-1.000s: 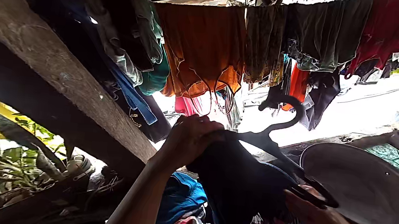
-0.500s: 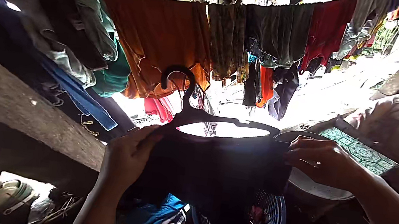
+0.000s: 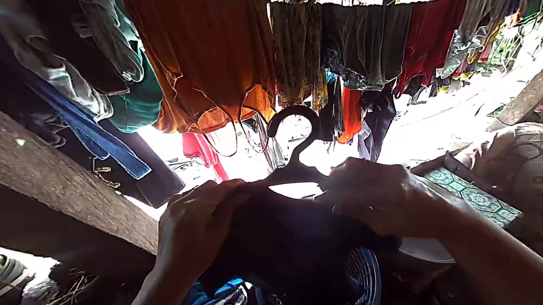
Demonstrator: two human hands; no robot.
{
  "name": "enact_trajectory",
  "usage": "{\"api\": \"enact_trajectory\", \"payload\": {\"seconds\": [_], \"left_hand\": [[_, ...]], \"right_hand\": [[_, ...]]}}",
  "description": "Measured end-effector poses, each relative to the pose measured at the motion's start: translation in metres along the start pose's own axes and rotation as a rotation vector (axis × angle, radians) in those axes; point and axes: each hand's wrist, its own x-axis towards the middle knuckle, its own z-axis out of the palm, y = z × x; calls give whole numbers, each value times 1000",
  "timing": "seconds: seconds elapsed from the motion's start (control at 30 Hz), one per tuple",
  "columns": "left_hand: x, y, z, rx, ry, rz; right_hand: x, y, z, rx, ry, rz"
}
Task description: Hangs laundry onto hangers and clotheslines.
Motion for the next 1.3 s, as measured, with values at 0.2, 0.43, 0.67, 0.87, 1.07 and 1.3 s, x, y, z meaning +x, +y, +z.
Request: {"api": "enact_trajectory", "payload": {"seconds": [0.2,0.43,0.67,0.87,1.07,1.3], "left_hand": [[-1,-4,2,-97,52,-81],[6,-8,0,-92,74,-105],[11,-11,8,-215,57,-146],[15,-10,11,-198,114,-143],[10,-15,15,-233,148,-127],[12,-14,19,-250,149,-92]], "right_hand": [[-19,11,-3,-168,45,342],[-40,21,13,-333,81,348],[-33,19,2,-273,36,383],[-33,27,6,-371,153,261],[-31,21,-13,-227,69,333],[-19,19,-19,-143,157,384]]}}
